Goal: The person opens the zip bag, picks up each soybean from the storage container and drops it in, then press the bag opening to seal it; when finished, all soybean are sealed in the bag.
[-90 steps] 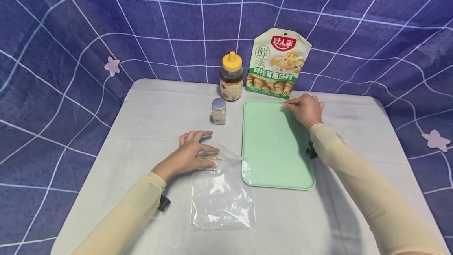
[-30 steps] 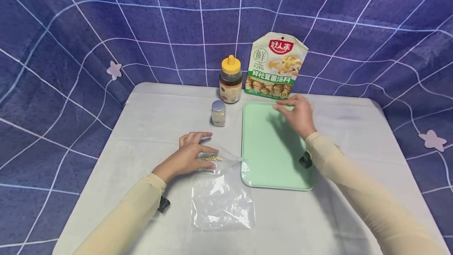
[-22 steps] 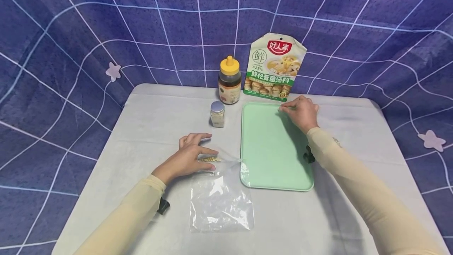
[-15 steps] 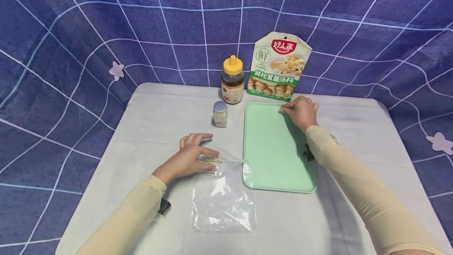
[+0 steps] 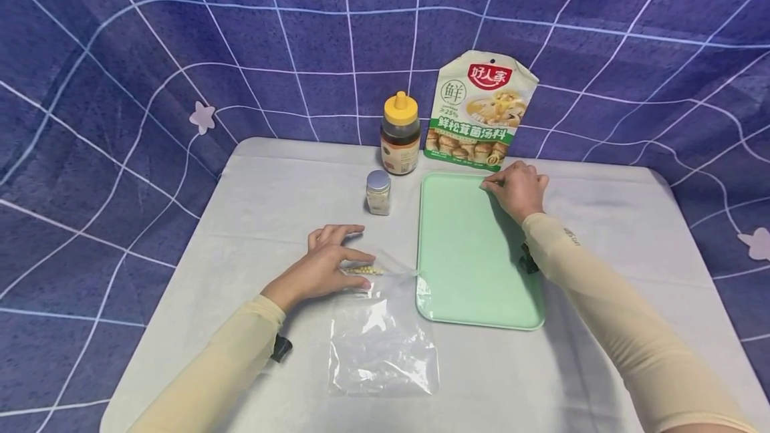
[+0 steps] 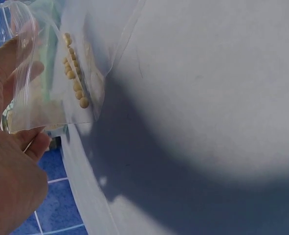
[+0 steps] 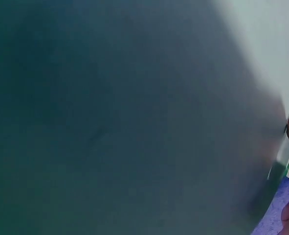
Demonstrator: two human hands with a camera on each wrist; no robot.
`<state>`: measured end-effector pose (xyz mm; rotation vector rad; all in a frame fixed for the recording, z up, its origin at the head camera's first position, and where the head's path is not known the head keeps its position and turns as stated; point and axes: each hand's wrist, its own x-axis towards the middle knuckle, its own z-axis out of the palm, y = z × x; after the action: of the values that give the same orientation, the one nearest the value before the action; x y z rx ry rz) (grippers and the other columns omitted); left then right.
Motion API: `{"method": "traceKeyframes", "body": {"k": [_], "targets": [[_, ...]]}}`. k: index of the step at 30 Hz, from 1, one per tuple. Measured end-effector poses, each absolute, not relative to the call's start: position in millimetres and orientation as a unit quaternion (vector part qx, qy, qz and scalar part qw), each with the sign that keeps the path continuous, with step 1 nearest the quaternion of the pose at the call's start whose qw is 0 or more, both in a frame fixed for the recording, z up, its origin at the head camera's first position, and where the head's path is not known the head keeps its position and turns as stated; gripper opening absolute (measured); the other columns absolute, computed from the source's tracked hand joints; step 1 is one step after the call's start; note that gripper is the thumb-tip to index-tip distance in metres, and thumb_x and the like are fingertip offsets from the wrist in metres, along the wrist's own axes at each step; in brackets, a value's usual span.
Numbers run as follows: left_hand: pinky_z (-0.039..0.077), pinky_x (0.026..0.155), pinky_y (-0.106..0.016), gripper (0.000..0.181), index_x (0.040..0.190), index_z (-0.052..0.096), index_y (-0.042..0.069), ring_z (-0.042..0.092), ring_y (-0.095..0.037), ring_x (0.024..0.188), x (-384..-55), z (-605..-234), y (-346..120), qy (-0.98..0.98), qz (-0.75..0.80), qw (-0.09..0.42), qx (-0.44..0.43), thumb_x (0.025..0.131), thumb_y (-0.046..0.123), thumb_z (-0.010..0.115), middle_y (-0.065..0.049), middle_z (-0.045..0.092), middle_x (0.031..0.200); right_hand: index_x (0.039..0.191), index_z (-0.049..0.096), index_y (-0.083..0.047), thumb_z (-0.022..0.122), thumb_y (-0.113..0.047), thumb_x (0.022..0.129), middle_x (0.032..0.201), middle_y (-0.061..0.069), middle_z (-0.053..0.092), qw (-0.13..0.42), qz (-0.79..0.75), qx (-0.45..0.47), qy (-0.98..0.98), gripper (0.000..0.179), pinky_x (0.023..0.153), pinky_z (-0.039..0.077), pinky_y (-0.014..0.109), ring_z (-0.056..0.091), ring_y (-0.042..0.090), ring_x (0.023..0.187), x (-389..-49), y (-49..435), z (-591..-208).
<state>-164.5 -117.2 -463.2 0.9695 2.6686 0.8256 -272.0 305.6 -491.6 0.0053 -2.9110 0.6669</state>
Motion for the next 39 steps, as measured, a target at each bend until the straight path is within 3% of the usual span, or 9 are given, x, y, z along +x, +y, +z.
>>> {"method": "traceKeyframes", "body": {"k": [4,9,18,29,39], "targets": [[0.008,0.11,-0.056,0.047,0.12,0.077,0.026,0.029,-0.031,0.138,-166,-463,-115,0.899,0.278,0.09,0.327,0.079,0.046,0.086,-0.012,0.038,0.156,0.1,0.083,-0.016,0.081,-0.031,0.088,0.095,0.007,0.058,0.104,0.24,0.033,-0.964,0.019,0.083,0.021,0.057,0.047,0.033,0.088,-261,293,-483],[0.008,0.109,-0.058,0.048,0.12,0.077,0.026,0.029,-0.031,0.138,-167,-466,-116,0.899,0.278,0.087,0.327,0.078,0.047,0.086,-0.013,0.039,0.156,0.095,0.083,-0.017,0.085,-0.025,0.083,0.092,0.001,0.061,0.141,0.312,0.131,-0.93,0.015,0.084,0.024,0.055,0.05,0.026,0.09,-226,243,-454],[0.01,0.109,-0.057,0.046,0.12,0.077,0.026,0.031,-0.031,0.136,-167,-464,-115,0.899,0.272,0.078,0.333,0.079,0.046,0.086,-0.013,0.039,0.155,0.093,0.084,-0.025,0.086,-0.029,0.083,0.09,-0.011,0.051,0.118,0.361,0.324,-0.866,0.011,0.082,0.024,0.046,0.043,0.012,0.088,-157,155,-414],[0.011,0.109,-0.058,0.045,0.119,0.077,0.027,0.031,-0.031,0.136,-166,-461,-113,0.9,0.269,0.077,0.336,0.079,0.045,0.087,-0.015,0.04,0.155,0.094,0.084,-0.029,0.088,-0.025,0.081,0.088,-0.012,0.044,0.105,0.335,0.338,-0.873,0.014,0.078,0.022,0.044,0.038,0.011,0.084,-144,138,-426],[0.011,0.108,-0.057,0.046,0.119,0.077,0.025,0.031,-0.032,0.136,-166,-463,-114,0.902,0.264,0.079,0.334,0.08,0.046,0.086,-0.015,0.04,0.155,0.095,0.084,-0.025,0.086,-0.03,0.083,0.09,-0.012,0.049,0.119,0.356,0.312,-0.873,0.013,0.081,0.023,0.046,0.041,0.011,0.086,-148,158,-426]]}}
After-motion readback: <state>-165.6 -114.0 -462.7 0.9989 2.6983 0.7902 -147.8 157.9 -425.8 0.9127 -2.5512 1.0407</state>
